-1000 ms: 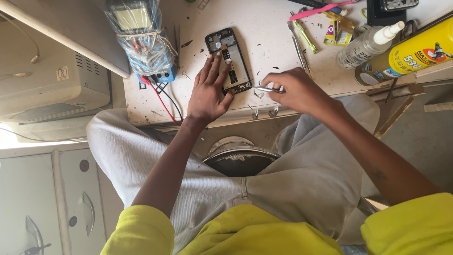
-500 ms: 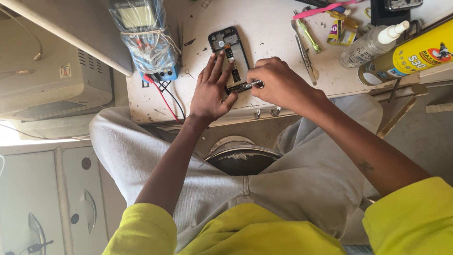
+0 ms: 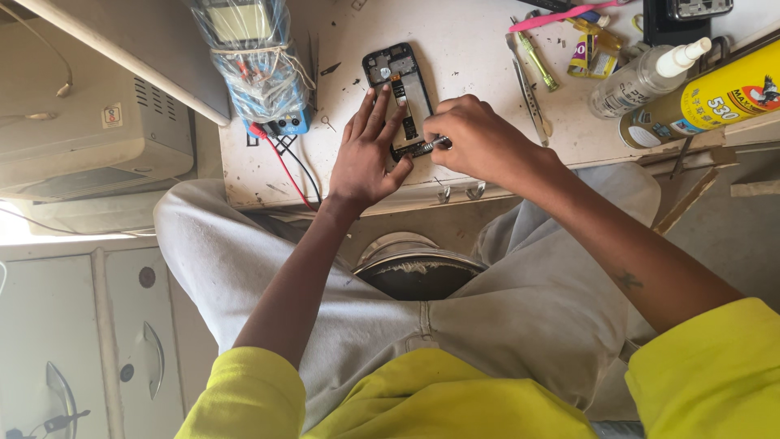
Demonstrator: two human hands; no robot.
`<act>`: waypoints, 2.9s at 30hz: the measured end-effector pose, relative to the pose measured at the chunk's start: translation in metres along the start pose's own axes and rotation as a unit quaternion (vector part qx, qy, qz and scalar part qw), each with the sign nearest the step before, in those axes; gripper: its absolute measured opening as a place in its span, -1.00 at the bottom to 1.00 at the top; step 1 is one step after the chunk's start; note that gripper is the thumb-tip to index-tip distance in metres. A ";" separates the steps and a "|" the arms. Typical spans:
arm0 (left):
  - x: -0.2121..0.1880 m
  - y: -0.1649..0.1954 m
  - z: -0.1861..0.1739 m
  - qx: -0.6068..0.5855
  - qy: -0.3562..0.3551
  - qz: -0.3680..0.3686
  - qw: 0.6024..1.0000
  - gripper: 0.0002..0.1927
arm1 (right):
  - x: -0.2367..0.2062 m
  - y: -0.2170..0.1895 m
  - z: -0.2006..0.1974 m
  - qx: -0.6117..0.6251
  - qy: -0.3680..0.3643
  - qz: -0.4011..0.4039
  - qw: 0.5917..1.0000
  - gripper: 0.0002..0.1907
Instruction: The person disassembles a smartphone with a shattered screen at a repair bench. They peel away the broken glass, separate the phone frame, unscrew internal components with a screwdriver, and handle the exposed internals while working over the bench and lap.
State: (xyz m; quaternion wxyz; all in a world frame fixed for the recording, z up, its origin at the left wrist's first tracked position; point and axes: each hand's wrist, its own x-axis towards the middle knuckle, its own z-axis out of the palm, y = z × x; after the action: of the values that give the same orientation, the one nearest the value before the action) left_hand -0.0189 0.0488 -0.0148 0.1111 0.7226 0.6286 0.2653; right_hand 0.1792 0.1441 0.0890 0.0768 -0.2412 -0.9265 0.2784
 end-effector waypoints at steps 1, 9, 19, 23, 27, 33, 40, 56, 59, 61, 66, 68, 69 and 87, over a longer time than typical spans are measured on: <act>0.000 0.000 0.000 0.003 -0.002 0.000 1.000 -0.15 | 0.000 0.000 0.000 -0.002 -0.001 -0.003 1.000 -0.84; 0.000 0.000 0.000 0.004 -0.006 -0.002 1.000 -0.14 | 0.006 -0.001 0.001 -0.003 -0.024 -0.019 1.000 -0.83; 0.001 -0.001 -0.001 0.002 -0.006 0.000 1.000 -0.13 | 0.065 -0.003 -0.015 0.102 -0.240 0.218 0.941 -0.83; 0.000 -0.001 0.000 0.004 -0.001 0.007 1.000 -0.14 | 0.075 -0.001 -0.024 0.116 -0.244 0.285 0.920 -0.80; 0.000 -0.005 0.003 0.001 -0.005 0.002 1.000 -0.15 | 0.067 -0.016 -0.012 0.066 -0.262 0.231 0.934 -0.85; -0.001 -0.012 0.009 0.010 -0.010 0.014 1.000 -0.24 | 0.062 -0.027 0.017 -0.159 -0.233 -0.083 0.956 -0.91; 0.000 -0.016 0.016 0.026 -0.004 0.018 0.999 -0.28 | 0.073 -0.006 0.029 -0.268 -0.270 -0.249 0.891 -0.92; 0.000 -0.009 0.009 0.000 -0.006 0.012 1.000 -0.37 | 0.084 -0.009 0.028 -0.225 -0.295 -0.002 0.929 -0.85; 0.000 -0.009 0.010 -0.017 0.012 0.028 0.999 -0.29 | 0.083 -0.007 0.027 -0.285 -0.275 -0.116 0.911 -0.87; -0.001 -0.009 0.010 -0.023 0.015 0.028 0.999 -0.27 | 0.083 -0.004 0.027 -0.306 -0.308 -0.120 0.893 -0.86; 0.000 -0.013 0.013 0.040 -0.035 0.006 0.999 -0.54 | 0.089 0.000 0.032 -0.363 -0.310 -0.305 0.824 -0.91; 0.000 -0.014 0.015 0.027 -0.006 0.025 0.999 -0.39 | 0.090 0.003 0.031 -0.375 -0.303 -0.368 0.795 -0.91; -0.001 -0.014 0.015 0.020 0.007 0.034 0.999 -0.27 | 0.089 0.004 0.031 -0.388 -0.300 -0.392 0.778 -0.92; -0.002 -0.007 0.007 -0.041 -0.007 0.004 0.999 -0.15 | 0.089 -0.010 0.053 -0.427 -0.317 -0.190 0.825 -0.75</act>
State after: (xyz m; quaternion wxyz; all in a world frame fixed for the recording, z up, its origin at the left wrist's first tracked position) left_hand -0.0217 0.0493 -0.0249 0.1442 0.7216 0.6138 0.2859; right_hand 0.0826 0.1551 0.0511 -0.2810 0.0326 -0.9535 -0.1042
